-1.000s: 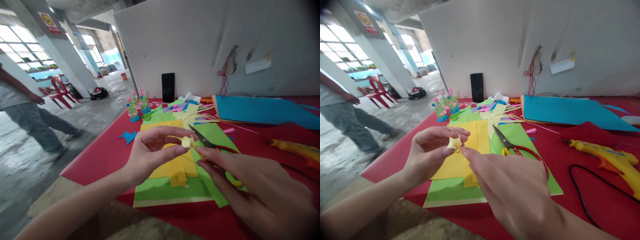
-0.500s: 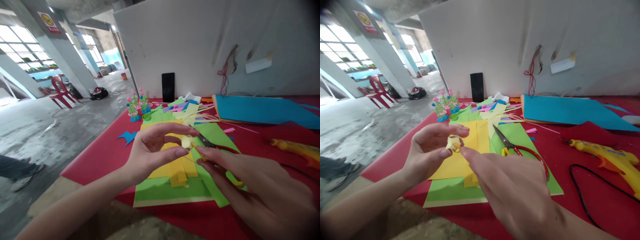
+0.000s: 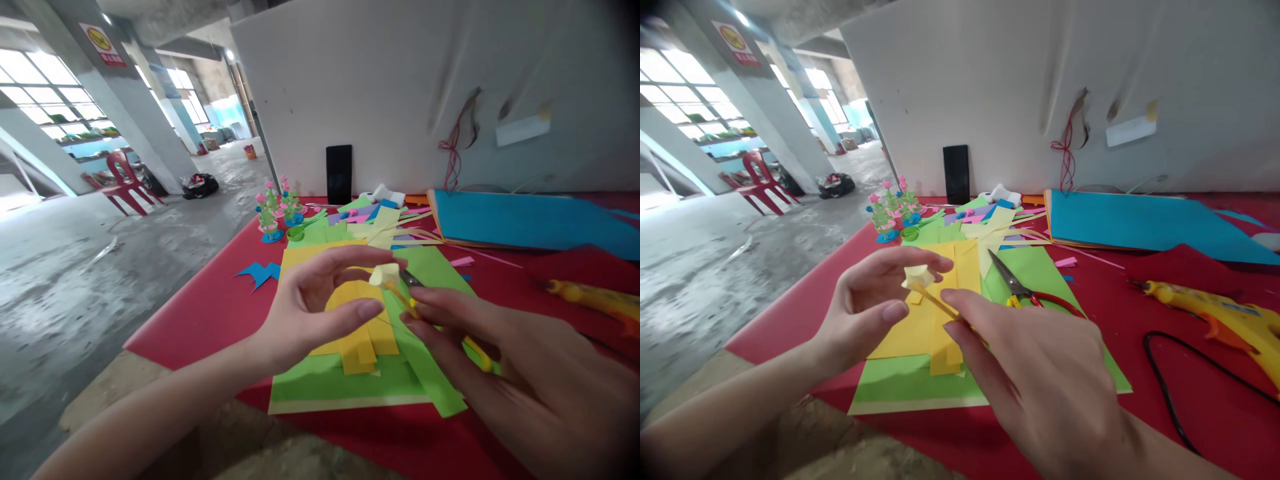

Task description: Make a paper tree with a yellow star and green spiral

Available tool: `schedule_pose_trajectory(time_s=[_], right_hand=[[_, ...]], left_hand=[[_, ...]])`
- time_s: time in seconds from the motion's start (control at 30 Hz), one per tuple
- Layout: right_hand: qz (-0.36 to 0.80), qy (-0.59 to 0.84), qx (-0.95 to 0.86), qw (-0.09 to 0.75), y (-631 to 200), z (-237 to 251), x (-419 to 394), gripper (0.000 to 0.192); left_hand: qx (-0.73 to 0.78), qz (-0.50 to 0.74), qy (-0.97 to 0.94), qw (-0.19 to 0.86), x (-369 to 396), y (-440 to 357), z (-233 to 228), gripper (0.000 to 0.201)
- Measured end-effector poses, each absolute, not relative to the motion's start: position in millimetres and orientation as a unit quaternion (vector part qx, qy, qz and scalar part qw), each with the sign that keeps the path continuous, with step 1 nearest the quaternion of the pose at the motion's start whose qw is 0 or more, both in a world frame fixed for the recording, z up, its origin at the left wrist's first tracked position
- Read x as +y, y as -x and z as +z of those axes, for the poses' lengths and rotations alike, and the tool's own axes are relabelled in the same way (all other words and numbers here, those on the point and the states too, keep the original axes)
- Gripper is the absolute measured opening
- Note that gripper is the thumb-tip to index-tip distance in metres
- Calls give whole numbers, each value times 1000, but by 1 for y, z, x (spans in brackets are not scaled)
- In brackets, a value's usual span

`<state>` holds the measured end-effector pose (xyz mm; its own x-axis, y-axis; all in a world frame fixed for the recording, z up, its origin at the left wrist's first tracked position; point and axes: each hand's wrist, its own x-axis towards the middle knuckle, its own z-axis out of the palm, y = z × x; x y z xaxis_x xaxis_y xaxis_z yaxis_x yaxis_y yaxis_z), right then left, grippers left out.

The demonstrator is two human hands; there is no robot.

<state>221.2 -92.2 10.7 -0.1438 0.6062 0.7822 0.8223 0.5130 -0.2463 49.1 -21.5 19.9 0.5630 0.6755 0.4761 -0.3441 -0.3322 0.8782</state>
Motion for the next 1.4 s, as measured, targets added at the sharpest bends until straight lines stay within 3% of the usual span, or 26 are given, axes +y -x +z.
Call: schedule_pose_trajectory(time_s=[0.13, 0.4, 1.4], right_hand=[[-87, 451, -762, 456, -221, 11, -91, 20], [-125, 462, -770, 421, -220, 10, -90, 18], [-107, 466, -777, 410, -218, 14, -93, 17]], left_hand=[[145, 448, -687, 553, -27, -50, 23, 28], [198, 435, -683, 552, -31, -48, 24, 25], [180, 441, -665, 575, -34, -51, 23, 23]])
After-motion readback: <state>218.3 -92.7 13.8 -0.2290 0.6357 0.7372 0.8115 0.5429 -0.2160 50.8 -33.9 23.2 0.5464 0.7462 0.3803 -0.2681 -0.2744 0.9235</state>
